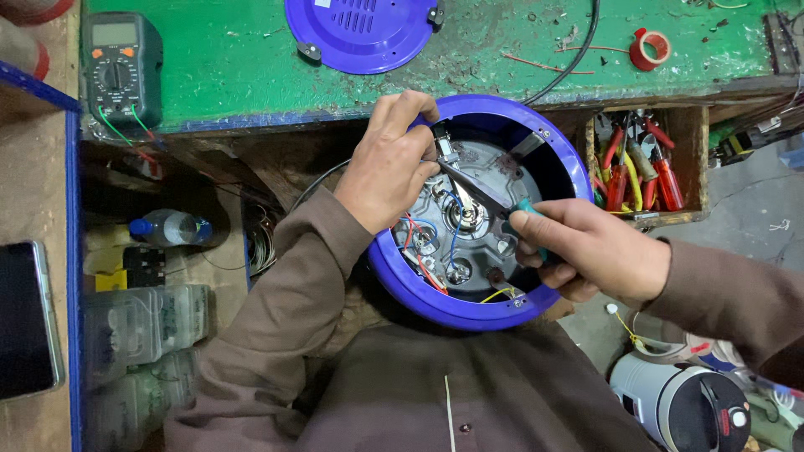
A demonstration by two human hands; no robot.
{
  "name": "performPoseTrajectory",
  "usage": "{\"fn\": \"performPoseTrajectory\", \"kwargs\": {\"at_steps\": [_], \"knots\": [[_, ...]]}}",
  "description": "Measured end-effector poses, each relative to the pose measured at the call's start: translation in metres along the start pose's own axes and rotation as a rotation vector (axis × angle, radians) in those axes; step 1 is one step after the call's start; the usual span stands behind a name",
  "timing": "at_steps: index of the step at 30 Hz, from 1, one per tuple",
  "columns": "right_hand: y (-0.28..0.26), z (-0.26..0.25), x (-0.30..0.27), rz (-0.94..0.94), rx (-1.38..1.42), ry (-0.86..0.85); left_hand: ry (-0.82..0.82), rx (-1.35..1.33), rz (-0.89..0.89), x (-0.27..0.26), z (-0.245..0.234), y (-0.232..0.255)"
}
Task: The person works on the internal wiring of a blue circular electronic device, likely a fan motor housing. They use pliers and a screwdriver to adjust and secure wires and components inside the casing. The person also handles a small black component, possibly a switch or connector, preparing it for installation.
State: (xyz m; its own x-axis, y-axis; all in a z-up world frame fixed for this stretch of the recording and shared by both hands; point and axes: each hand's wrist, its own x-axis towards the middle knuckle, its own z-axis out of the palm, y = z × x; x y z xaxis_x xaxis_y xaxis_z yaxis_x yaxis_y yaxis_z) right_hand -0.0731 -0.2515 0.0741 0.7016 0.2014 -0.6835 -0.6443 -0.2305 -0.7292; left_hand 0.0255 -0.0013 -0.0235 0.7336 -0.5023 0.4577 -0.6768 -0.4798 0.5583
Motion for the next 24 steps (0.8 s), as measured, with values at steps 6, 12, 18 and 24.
{"fn": "performPoseTrajectory", "kwargs": {"at_steps": [6,12,18,24], "knots": [[0.021,-0.013,0.016,-0.087,-0.541,0.008,0.006,0.027,-0.001,-0.002,0.001,0.003],[0.011,0.003,0.006,0.064,-0.004,-0.017,-0.016,0.031,0.021,-0.002,0.002,-0.007],[0.014,-0.004,0.023,-0.061,-0.344,-0.123,-0.028,0.043,0.033,-0.005,0.003,-0.013],[0.012,-0.006,0.023,-0.091,-0.352,-0.145,-0.035,0.055,0.041,-0.005,0.004,-0.015]]}}
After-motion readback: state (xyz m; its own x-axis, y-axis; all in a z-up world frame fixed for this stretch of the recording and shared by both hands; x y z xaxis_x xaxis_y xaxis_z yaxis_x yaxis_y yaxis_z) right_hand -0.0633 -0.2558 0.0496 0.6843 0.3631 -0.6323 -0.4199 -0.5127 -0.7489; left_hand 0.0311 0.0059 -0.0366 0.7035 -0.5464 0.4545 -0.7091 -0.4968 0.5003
